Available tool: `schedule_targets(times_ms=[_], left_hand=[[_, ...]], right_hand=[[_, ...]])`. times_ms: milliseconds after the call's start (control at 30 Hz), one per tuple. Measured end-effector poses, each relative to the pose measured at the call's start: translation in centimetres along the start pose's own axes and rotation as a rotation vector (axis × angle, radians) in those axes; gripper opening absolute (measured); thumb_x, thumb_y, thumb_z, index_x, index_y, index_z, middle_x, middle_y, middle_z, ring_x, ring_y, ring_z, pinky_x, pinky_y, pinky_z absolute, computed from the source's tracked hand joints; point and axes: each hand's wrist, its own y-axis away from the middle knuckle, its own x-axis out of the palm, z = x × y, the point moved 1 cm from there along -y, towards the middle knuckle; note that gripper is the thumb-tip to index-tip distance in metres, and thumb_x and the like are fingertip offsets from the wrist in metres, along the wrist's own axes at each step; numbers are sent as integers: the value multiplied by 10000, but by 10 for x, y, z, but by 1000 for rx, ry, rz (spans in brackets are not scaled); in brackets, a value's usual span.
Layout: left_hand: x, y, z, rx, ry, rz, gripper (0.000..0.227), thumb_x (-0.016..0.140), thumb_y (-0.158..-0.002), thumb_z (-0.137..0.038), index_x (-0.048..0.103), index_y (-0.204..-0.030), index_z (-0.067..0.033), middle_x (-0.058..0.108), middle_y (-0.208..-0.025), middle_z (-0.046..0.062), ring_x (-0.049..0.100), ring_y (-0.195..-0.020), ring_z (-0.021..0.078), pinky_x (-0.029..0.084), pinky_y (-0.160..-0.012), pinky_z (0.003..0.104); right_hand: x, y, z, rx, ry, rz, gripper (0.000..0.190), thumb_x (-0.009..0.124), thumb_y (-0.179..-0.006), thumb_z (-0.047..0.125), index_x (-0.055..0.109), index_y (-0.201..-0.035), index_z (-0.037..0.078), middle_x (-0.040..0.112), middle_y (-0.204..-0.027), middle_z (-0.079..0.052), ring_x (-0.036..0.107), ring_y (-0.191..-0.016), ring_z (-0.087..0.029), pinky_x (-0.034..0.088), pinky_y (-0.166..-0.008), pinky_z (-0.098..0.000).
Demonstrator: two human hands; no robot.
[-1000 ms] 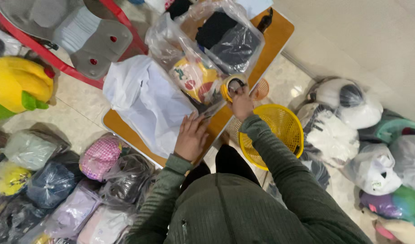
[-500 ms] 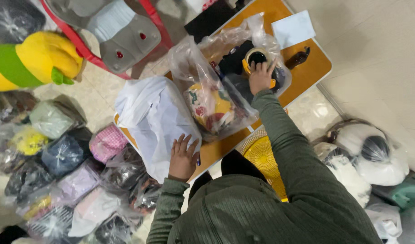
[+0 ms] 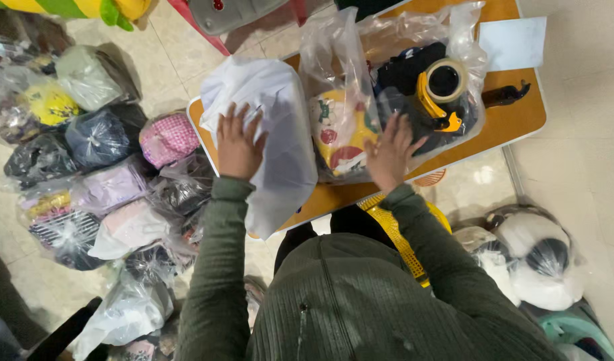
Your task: The person places a folded white garment into a white plastic bag on a table, then uses a handheld tape dispenser to seal the bag. The person writes on the sealed bag with a blue marker. The surrounding area contains many other plastic-wrapped clothing items.
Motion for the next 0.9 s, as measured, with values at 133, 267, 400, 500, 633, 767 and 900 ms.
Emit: schedule_targets(times_ms=[133, 267, 400, 500, 633, 767, 900], left_hand=[[13, -53, 74, -138, -145, -18, 750, 709, -1011, -485, 413, -1592, -113, 421, -1591, 239, 271, -1508, 461, 159, -1202, 627], [32, -82, 114, -302, -135, 97, 1101, 750, -842, -673, 203, -1566, -49, 424, -1494, 257, 262, -1481, 495, 27, -1121, 715], [49, -85, 128, -431, -51, 308, 715, 724, -865, -528, 480, -1386, -104, 605, -1317, 131, 499, -1279, 340, 38, -1166, 670], [52, -76, 141, -292, -111, 200, 307, 697, -965, -410, 743, -1037, -115, 690, -1105, 106, 623, -1137, 328, 148, -1218, 621], [43, -59, 163, -194, -104, 69, 203, 693, -978, -294, 720, -949, -95, 703, -985, 137, 688, -913, 359, 257, -1152, 576], [25, -26, 181, -264, -94, 50, 231, 684, -983, -320, 695, -976, -89, 712, -1004, 146, 698, -906, 362, 351, -1066, 535], [2, 24, 208, -492, -102, 14, 302, 684, -990, -375, 683, -966, -74, 728, -1045, 149, 679, -933, 410, 473, -848, 552]], right_hand=[[26, 69, 70, 51, -171, 715, 1021, 399, -884, 832, 457, -1457, -12, 439, -1523, -299, 293, -1406, -581, -25, -1056, -758], [70, 111, 118, 298, -489, 1247, 1035, 497, -789, 864, 679, -1270, -35, 705, -1208, -212, 661, -1138, -368, 475, -997, -461], [103, 138, 135, 484, -862, 1143, 810, 750, -886, 622, 774, -1091, -162, 748, -1028, -192, 726, -920, -255, 534, -846, -402], [110, 147, 134, 507, -1178, 929, 546, 744, -864, 393, 710, -1140, -77, 774, -987, -110, 762, -853, -230, 629, -745, -371], [108, 148, 129, 528, -1032, 846, 444, 690, -936, 345, 715, -1117, -60, 766, -952, -112, 754, -803, -222, 627, -699, -365], [105, 145, 137, 415, -953, 740, 419, 681, -940, 331, 731, -1110, -48, 774, -946, -125, 731, -829, -217, 587, -721, -376], [95, 123, 144, 350, -852, 538, 419, 663, -925, 345, 713, -1146, -7, 775, -936, -111, 735, -854, -211, 557, -775, -366]])
